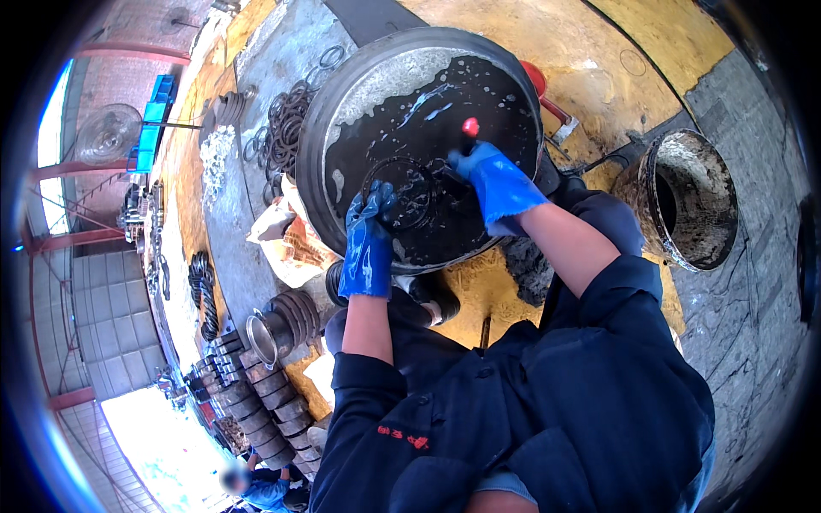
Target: The person cleans a metal ring using a brush and a bowl of liquid. The person uses a brush to scrub the ring while holding it with a gloved hand.
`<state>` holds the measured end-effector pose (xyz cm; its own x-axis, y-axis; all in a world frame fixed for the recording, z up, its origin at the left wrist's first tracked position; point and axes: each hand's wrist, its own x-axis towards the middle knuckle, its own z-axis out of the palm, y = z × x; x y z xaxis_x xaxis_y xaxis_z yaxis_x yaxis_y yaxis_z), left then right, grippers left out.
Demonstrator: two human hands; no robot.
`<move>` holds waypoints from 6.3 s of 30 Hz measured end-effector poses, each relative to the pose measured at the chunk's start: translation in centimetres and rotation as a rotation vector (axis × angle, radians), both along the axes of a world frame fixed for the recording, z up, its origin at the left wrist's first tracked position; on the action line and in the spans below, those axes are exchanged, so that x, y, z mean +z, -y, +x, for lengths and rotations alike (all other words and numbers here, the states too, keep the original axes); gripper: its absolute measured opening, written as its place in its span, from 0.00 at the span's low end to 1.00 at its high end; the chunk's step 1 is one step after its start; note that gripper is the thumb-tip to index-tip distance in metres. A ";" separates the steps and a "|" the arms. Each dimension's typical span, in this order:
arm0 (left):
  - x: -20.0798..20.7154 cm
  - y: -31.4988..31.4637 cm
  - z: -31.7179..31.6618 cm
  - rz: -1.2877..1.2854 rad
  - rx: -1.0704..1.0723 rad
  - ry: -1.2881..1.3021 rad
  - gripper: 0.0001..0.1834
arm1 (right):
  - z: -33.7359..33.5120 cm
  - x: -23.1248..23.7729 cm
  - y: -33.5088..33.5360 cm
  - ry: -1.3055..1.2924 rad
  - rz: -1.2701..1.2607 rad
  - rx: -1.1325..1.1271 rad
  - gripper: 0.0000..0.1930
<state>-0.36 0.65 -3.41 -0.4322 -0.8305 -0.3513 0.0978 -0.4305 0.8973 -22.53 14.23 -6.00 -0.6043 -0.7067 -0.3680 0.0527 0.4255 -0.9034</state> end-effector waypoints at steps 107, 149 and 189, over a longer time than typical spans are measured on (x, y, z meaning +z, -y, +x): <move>3.4 -2.0 -0.9 0.001 -0.312 0.130 0.16 | 3.0 5.2 0.9 -0.260 -0.667 0.527 0.15; 3.8 -2.4 -1.6 -0.196 -0.033 0.074 0.17 | 1.6 2.3 1.0 -0.073 -0.183 0.214 0.16; 3.7 -4.5 -3.1 -0.236 -0.065 0.058 0.17 | 3.0 7.2 -3.8 0.549 -0.218 0.330 0.21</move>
